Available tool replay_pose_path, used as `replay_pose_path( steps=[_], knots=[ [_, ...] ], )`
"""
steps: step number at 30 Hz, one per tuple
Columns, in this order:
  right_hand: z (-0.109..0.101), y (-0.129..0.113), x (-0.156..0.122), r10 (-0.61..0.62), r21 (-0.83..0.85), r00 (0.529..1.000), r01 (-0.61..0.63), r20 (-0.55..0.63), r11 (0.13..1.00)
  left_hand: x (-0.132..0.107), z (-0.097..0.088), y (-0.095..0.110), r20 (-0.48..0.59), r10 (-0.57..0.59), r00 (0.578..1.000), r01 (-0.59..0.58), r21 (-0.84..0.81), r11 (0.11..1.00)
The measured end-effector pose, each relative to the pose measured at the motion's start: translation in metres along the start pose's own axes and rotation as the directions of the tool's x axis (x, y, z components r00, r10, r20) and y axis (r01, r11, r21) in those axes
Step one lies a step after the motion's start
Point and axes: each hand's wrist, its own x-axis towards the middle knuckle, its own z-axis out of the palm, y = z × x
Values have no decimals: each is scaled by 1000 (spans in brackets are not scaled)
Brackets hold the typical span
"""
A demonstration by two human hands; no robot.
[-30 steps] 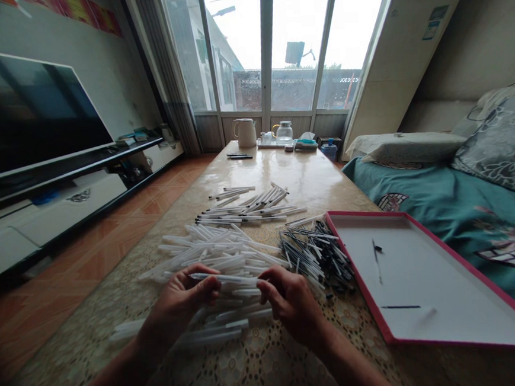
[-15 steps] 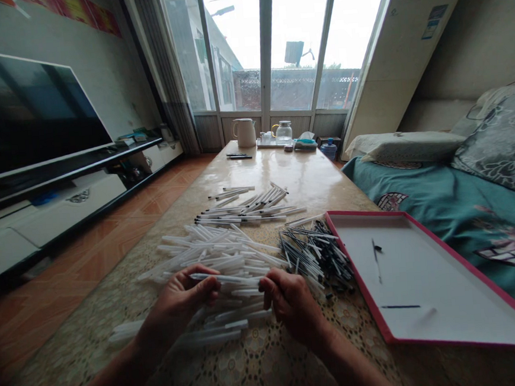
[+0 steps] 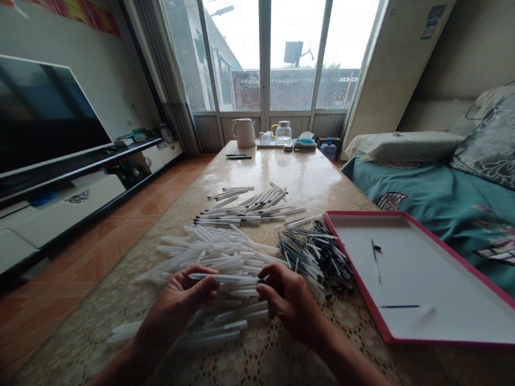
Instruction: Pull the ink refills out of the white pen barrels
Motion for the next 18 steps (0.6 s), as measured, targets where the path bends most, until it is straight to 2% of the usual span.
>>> replay_pose_path(
  steps=[6,12,18],
  knots=[
    [0,1,0,41,-32,998,-39,49,999,-1,2,2,13,12,1000,-12,20,1000],
    [1,-1,1,65,86,997,-68,39,994,-1,2,2,10,0,1000,0,18,1000],
    [1,0,0,73,64,996,-76,58,995,0,0,0,26,12,1000,-13,31,999]
  ],
)
